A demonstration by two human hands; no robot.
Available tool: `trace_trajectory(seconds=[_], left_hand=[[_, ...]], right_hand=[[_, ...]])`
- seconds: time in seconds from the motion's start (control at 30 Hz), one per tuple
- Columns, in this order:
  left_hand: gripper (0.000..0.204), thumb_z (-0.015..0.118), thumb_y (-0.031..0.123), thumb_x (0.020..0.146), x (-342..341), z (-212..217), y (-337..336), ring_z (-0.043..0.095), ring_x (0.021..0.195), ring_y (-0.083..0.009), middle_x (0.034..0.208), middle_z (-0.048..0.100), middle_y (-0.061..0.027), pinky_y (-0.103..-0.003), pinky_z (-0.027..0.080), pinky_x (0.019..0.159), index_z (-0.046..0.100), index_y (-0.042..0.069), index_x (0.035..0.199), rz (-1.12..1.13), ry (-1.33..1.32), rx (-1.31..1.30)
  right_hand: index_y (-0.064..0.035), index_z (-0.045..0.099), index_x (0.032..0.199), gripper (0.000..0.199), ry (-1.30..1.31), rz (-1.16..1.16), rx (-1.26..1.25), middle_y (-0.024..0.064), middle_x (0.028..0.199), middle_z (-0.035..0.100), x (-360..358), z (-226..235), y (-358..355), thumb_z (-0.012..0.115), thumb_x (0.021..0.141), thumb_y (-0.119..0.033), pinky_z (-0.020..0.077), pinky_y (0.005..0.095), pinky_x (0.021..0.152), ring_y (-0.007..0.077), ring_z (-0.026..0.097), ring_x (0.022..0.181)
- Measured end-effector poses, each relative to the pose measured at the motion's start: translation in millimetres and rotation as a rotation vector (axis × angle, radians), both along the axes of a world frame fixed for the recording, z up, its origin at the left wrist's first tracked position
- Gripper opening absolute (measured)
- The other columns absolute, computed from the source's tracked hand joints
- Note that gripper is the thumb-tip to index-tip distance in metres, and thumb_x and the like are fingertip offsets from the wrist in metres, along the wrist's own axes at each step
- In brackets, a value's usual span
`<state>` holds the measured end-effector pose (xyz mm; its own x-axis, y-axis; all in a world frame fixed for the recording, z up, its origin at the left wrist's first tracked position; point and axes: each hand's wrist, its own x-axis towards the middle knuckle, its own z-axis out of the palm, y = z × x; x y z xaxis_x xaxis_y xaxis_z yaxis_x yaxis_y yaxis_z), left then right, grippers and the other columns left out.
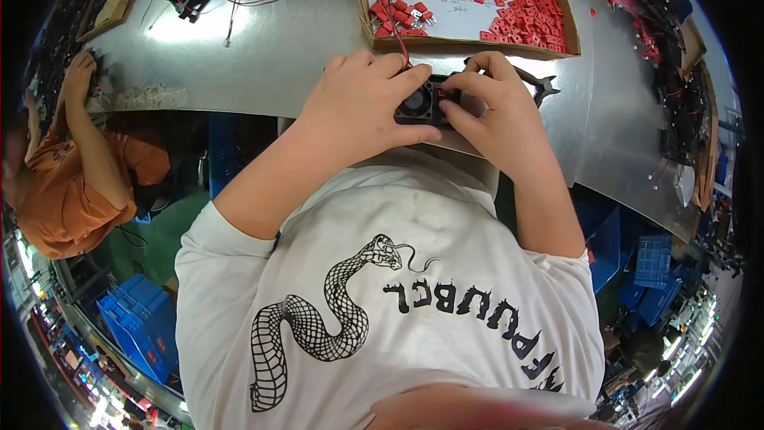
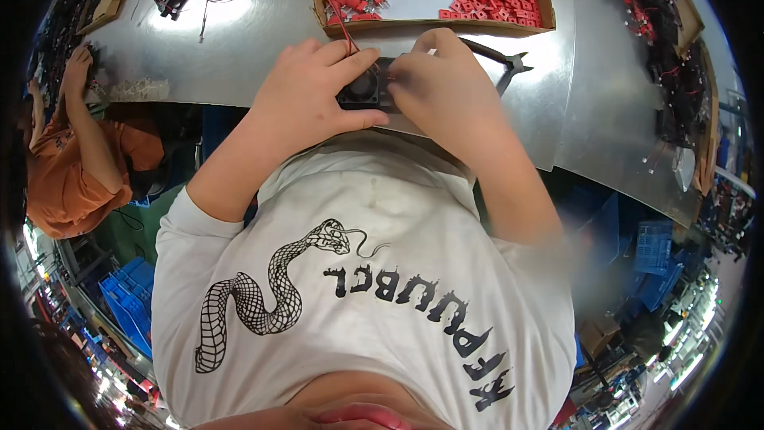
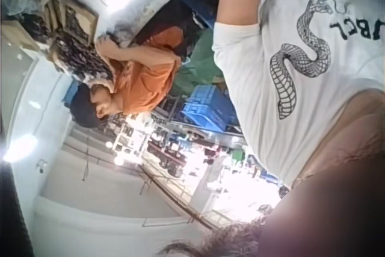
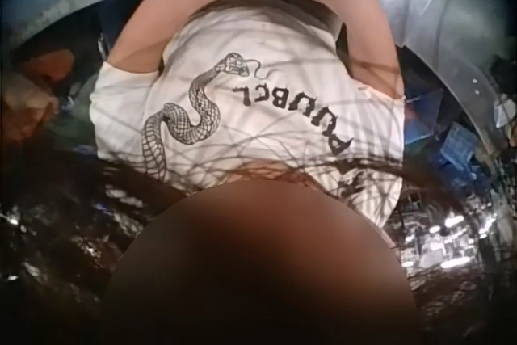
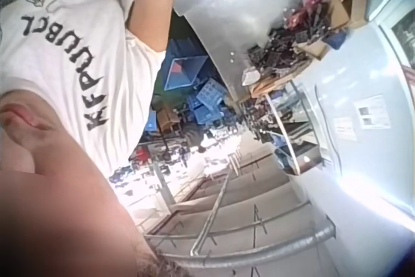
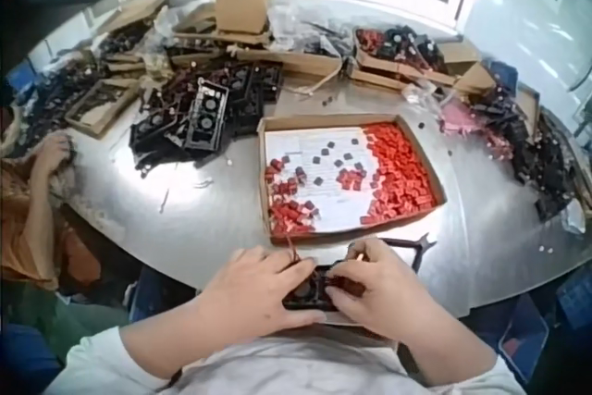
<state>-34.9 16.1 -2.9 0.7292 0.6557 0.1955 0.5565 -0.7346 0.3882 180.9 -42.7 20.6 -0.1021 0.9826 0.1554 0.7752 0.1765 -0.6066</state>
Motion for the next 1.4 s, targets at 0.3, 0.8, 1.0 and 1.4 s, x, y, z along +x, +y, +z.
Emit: trace_trajectory(seconds=[0.3, 0.8, 1.0, 1.4], left_hand=[[0.07, 0.078, 0.058, 0.076, 4.7, 8.6, -4.7, 0.061, 0.102, -0.0293, 0.114, 0.066, -0.0064, -0.044, 0.046, 0.089, 0.065, 0.014, 0.129, -0.017, 0.058, -0.002], [0.067, 0.079, 0.057, 0.076, 0.3, 5.2, -7.6, 0.061, 0.104, -0.0287, 0.114, 0.066, -0.0052, -0.044, 0.046, 0.09, 0.064, 0.016, 0.127, -0.01, 0.064, -0.011], [0.066, 0.081, 0.056, 0.075, 0.0, 4.3, -9.0, 0.061, 0.104, -0.0286, 0.113, 0.066, -0.0046, -0.044, 0.046, 0.088, 0.065, 0.016, 0.124, -0.013, 0.048, 0.019], [0.068, 0.079, 0.057, 0.076, -11.5, 0.9, -7.2, 0.061, 0.103, -0.0291, 0.114, 0.066, -0.0045, -0.044, 0.046, 0.088, 0.065, 0.015, 0.127, 0.0, 0.032, 0.004]], right_hand=[[-0.0035, 0.076, 0.106, 0.027, -0.383, 0.072, 0.101, 0.0119, 0.1, 0.069, 81.5, -17.5, 124.1, 0.07, 0.09, -0.024, 0.0529, 0.0392, 0.084, 0.0312, 0.067, 0.093], [-0.0041, 0.072, 0.086, 0.015, -0.133, 0.376, 0.06, 0.0072, 0.085, 0.066, 20.2, 21.1, 30.1, 0.077, 0.073, -0.007, 0.0524, 0.0368, 0.074, 0.0258, 0.064, 0.083], [-0.0048, 0.073, 0.088, 0.017, -0.243, 0.276, -0.007, 0.0076, 0.082, 0.065, 6.8, 11.2, 21.5, 0.078, 0.073, -0.01, 0.0532, 0.038, 0.072, 0.0269, 0.064, 0.083], [-0.0069, 0.051, 0.147, 0.109, -0.231, 0.198, -0.096, 0.018, 0.152, 0.046, 60.1, 13.6, -10.6, 0.091, 0.051, -0.041, 0.0379, 0.0496, 0.116, 0.0403, 0.044, 0.14]])
